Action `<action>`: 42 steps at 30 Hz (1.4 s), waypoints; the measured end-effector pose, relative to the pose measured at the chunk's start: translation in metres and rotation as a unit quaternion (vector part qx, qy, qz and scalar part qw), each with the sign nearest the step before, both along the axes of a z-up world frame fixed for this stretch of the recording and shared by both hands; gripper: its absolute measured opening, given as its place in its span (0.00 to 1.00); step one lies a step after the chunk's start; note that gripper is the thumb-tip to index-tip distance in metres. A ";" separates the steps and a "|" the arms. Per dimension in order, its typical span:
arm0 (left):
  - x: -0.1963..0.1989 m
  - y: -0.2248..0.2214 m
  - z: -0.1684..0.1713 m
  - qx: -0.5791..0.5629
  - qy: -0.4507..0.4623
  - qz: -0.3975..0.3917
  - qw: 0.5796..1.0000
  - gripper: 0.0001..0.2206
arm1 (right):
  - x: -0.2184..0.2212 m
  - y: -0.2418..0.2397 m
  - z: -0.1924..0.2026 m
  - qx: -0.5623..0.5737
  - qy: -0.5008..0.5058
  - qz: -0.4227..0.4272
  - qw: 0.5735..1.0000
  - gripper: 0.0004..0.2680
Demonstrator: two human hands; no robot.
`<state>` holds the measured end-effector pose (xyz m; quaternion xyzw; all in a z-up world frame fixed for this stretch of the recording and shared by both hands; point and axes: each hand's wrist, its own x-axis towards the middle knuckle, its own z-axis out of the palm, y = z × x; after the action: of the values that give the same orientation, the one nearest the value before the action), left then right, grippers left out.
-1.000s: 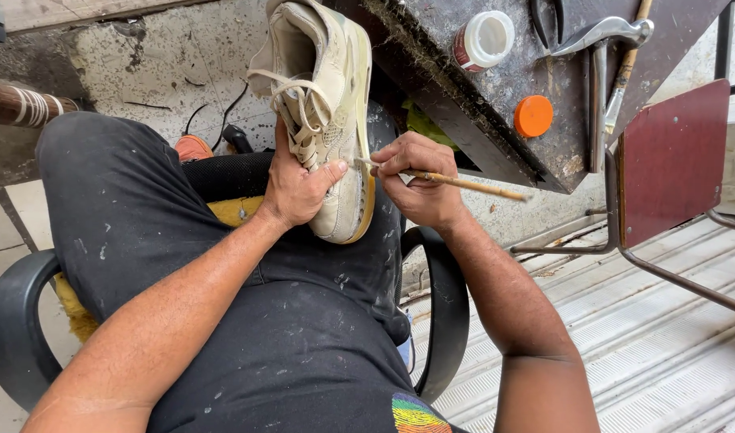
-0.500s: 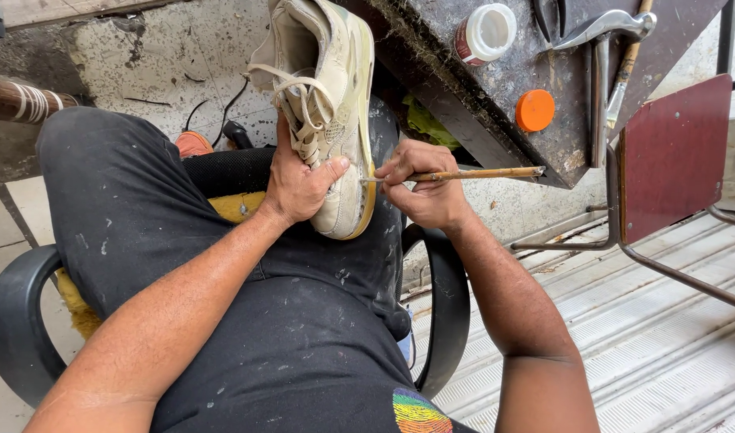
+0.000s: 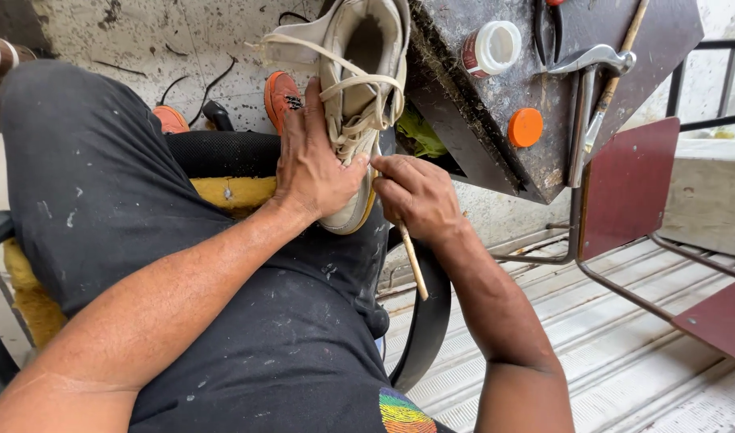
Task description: Applying glue to the sole of a shoe using a brush for repair
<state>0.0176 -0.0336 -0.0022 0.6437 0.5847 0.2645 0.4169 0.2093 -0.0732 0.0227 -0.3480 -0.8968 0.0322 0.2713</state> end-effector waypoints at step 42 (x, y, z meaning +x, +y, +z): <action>-0.011 0.007 0.007 -0.066 -0.047 -0.026 0.996 0.46 | -0.008 -0.001 0.023 -0.178 0.156 -0.055 0.970 0.05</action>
<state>0.0066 -0.0270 0.0053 0.6166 0.5640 0.2441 0.4920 0.2009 -0.0743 0.0458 -0.4297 -0.8028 0.2301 0.3435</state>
